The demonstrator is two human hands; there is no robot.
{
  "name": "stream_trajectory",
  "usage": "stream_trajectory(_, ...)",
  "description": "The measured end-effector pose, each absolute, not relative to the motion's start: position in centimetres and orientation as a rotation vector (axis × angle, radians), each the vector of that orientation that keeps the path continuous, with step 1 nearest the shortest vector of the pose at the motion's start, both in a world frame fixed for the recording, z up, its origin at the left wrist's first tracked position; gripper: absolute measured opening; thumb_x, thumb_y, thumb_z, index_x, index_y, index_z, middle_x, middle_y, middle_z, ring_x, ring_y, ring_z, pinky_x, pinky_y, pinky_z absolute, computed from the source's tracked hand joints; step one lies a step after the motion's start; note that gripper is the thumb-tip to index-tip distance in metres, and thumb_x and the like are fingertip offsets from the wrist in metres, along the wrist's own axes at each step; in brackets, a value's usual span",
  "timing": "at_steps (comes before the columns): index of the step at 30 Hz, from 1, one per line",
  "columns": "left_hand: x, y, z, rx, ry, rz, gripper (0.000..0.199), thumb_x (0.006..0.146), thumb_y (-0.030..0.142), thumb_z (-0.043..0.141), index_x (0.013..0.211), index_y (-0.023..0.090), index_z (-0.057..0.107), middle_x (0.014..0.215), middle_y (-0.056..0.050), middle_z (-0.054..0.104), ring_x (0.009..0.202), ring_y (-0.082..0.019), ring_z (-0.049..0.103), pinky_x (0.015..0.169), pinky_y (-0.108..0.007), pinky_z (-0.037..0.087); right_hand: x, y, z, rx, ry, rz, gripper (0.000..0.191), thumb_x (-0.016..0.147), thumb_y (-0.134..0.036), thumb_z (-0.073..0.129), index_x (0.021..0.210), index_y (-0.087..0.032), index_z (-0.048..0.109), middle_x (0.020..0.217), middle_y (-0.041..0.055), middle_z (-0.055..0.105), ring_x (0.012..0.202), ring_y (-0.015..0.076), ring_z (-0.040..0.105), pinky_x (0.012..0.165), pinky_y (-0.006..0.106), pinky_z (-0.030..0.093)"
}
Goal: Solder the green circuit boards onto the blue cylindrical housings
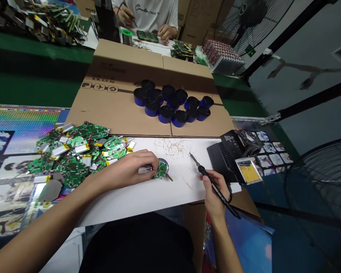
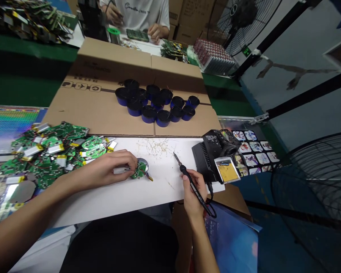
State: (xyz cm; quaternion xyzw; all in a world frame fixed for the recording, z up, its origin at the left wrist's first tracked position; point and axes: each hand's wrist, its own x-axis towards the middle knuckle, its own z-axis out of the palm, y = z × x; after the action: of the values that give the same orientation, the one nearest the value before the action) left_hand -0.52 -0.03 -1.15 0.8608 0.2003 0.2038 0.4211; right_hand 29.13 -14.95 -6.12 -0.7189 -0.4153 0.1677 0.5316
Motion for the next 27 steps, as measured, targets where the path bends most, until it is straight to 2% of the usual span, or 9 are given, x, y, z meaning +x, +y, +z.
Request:
stream_trajectory(10,-0.5,-0.1,-1.3,2.145,0.552,0.502,0.009,0.107,0.025,0.063,0.103,0.021,0.070,0.102,-0.002,0.074,0.097,-0.017,0.067,0.088,-0.029,0.049,28.5,-15.3,-5.2,-1.633,-0.936,0.364,0.034,0.094,-0.050,0.077,0.106,-0.019,0.073,0.086,0.0054,0.082,0.074,0.0233,0.082,0.075,0.038,0.065)
stream_trajectory(12,-0.5,-0.2,-1.3,2.141,0.559,0.504,0.009,0.107,0.026,0.063,0.104,0.021,0.070,0.103,-0.003,0.074,0.099,-0.018,0.066,0.089,-0.030,0.049,27.6,-15.2,-4.6,-1.533,-0.935,0.422,0.040,0.098,-0.053,0.072,0.118,-0.018,0.072,0.090,0.0078,0.084,0.076,0.0257,0.084,0.068,0.039,0.066)
stream_trajectory(15,-0.4,-0.3,-1.2,2.147,0.543,0.513,0.010,0.108,0.025,0.063,0.104,0.021,0.070,0.104,-0.004,0.075,0.101,-0.018,0.066,0.091,-0.031,0.049,25.5,-14.9,-3.7,-1.383,-1.009,0.562,0.048,0.108,-0.057,0.054,0.137,-0.020,0.065,0.101,0.0119,0.085,0.081,0.0283,0.085,0.059,0.038,0.066)
stream_trajectory(17,-0.3,-0.3,-1.2,2.157,0.527,0.516,0.010,0.108,0.024,0.062,0.104,0.020,0.071,0.104,-0.004,0.075,0.102,-0.019,0.066,0.092,-0.031,0.049,23.8,-14.5,-3.3,-1.359,-1.135,0.581,0.033,0.111,-0.046,0.052,0.131,-0.024,0.067,0.108,0.0105,0.085,0.084,0.0253,0.086,0.067,0.040,0.069)
stream_trajectory(19,-0.3,-0.2,-1.3,2.166,0.517,0.524,0.010,0.108,0.024,0.063,0.104,0.020,0.071,0.103,-0.004,0.075,0.102,-0.019,0.065,0.092,-0.031,0.049,22.1,-13.7,-3.1,-1.372,-1.290,0.543,0.016,0.107,-0.031,0.062,0.120,-0.026,0.070,0.116,0.0081,0.084,0.098,0.0239,0.085,0.087,0.043,0.071)
stream_trajectory(21,-0.3,-0.2,-1.5,2.167,0.516,0.529,0.010,0.108,0.025,0.064,0.104,0.021,0.072,0.103,-0.004,0.075,0.102,-0.019,0.065,0.091,-0.032,0.050,20.8,-12.8,-3.1,-1.358,-1.420,0.479,0.019,0.101,-0.021,0.071,0.118,-0.028,0.069,0.120,0.0065,0.083,0.112,0.0237,0.082,0.100,0.044,0.068)
stream_trajectory(24,-0.4,-0.1,-1.8,2.160,0.523,0.534,0.009,0.107,0.027,0.066,0.105,0.021,0.073,0.105,-0.005,0.075,0.103,-0.020,0.065,0.091,-0.032,0.050,19.6,-11.6,-3.5,-1.305,-1.536,0.406,0.031,0.096,-0.014,0.074,0.122,-0.029,0.066,0.117,0.0040,0.082,0.112,0.0213,0.080,0.100,0.041,0.067)
stream_trajectory(27,-0.4,-0.2,-1.8,2.151,0.532,0.545,0.009,0.106,0.027,0.067,0.105,0.021,0.073,0.105,-0.005,0.074,0.103,-0.020,0.065,0.091,-0.032,0.049,19.3,-10.9,-3.9,-1.321,-1.561,0.374,0.032,0.095,-0.014,0.075,0.121,-0.030,0.066,0.111,0.0020,0.081,0.105,0.0203,0.079,0.095,0.038,0.066)
